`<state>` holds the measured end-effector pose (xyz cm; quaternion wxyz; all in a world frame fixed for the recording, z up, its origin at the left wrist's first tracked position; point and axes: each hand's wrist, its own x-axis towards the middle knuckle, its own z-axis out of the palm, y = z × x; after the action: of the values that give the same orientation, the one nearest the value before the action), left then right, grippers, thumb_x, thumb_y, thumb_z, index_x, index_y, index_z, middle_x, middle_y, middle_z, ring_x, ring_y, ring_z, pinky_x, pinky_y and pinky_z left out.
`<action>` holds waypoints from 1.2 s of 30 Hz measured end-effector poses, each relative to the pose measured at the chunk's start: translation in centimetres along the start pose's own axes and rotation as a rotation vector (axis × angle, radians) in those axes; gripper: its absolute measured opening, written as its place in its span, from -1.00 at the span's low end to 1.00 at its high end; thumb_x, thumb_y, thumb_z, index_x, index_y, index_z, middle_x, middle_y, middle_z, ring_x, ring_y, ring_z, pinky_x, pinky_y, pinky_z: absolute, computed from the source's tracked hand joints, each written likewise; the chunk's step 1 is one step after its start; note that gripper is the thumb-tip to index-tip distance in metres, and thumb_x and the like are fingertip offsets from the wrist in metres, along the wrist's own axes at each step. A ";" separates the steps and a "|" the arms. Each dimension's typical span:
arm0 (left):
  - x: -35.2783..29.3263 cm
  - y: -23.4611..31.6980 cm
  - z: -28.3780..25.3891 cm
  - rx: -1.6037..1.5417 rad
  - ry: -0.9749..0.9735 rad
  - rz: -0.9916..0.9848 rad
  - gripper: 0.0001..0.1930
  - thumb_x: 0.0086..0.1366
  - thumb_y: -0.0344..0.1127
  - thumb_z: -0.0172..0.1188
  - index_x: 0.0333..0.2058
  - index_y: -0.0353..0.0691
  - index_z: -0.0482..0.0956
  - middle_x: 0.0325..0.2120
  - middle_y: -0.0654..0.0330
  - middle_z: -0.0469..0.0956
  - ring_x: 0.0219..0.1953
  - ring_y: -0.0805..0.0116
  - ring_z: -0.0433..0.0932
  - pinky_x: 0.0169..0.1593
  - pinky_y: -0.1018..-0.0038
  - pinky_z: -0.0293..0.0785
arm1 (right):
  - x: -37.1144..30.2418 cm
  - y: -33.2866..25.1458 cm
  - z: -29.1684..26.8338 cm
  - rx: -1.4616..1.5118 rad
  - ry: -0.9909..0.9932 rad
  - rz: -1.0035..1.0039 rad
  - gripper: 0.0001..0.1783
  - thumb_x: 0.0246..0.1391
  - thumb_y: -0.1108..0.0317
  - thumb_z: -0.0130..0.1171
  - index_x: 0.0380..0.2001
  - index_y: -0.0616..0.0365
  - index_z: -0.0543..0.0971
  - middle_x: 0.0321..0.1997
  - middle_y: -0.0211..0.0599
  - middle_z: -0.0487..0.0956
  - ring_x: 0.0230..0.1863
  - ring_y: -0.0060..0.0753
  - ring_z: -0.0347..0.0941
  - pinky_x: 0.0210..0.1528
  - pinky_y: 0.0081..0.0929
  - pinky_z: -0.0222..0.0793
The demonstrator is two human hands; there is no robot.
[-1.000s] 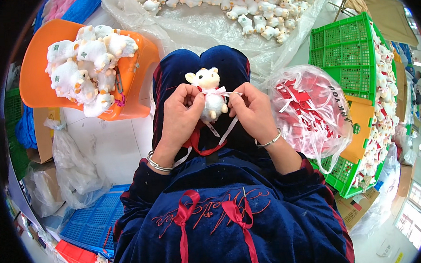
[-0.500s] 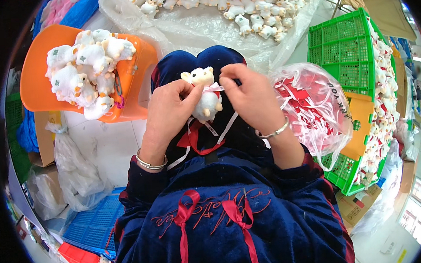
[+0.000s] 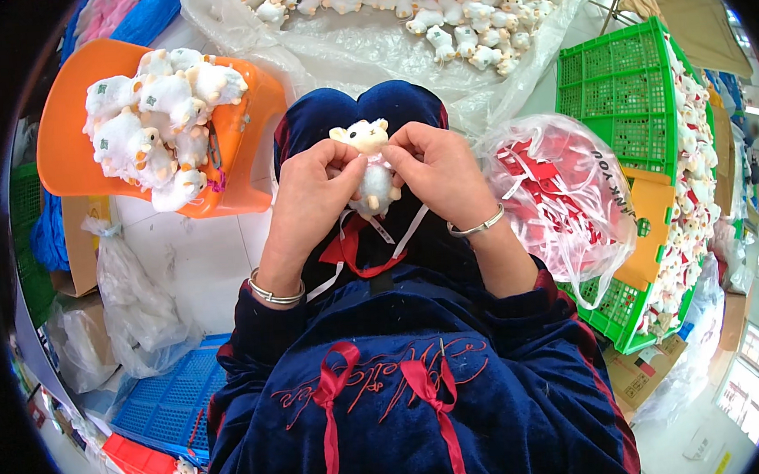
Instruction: The person ties white ribbons around the necks of small white stuffed toys. They pick up each toy, wrap the ribbon, and adjust the bow before placing the finished toy into an orange basket.
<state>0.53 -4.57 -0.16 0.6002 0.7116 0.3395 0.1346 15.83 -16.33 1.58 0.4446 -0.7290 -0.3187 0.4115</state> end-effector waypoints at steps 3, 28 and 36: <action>-0.3 -0.7 0.4 -0.083 0.020 -0.003 -0.82 0.36 -0.35 0.27 -0.30 -0.40 0.61 -0.52 0.21 0.64 -0.53 0.57 0.58 -0.39 0.59 0.53 | 0.2 0.7 0.9 -0.013 0.087 -0.062 -0.83 0.27 0.38 0.22 -0.28 0.32 0.59 -0.49 -0.35 0.62 -0.50 -0.61 0.54 -0.43 -0.54 0.45; -2.2 -3.5 1.4 -0.640 -0.012 -0.159 -0.81 0.48 -0.31 0.16 -0.24 -0.37 0.55 -0.51 0.26 0.58 -0.58 0.63 0.51 -0.47 0.65 0.45 | -1.2 1.8 1.0 0.236 -0.015 0.041 -0.73 0.41 0.27 0.11 -0.28 0.26 0.63 -0.42 -0.42 0.63 -0.50 -0.72 0.47 -0.42 -0.71 0.35; -2.5 -2.9 2.3 -0.415 0.101 -0.011 -0.87 0.48 -0.37 0.18 -0.20 -0.34 0.54 -0.51 0.29 0.58 -0.56 0.67 0.49 -0.45 0.70 0.41 | -1.3 3.0 1.4 0.263 0.008 0.020 -0.83 0.35 0.37 0.18 -0.26 0.28 0.59 -0.42 -0.42 0.61 -0.49 -0.72 0.47 -0.43 -0.70 0.38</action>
<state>-0.82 -7.81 -2.95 0.7168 0.5633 0.3380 0.2338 14.29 -18.04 -1.09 0.5335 -0.6693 -0.2529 0.4511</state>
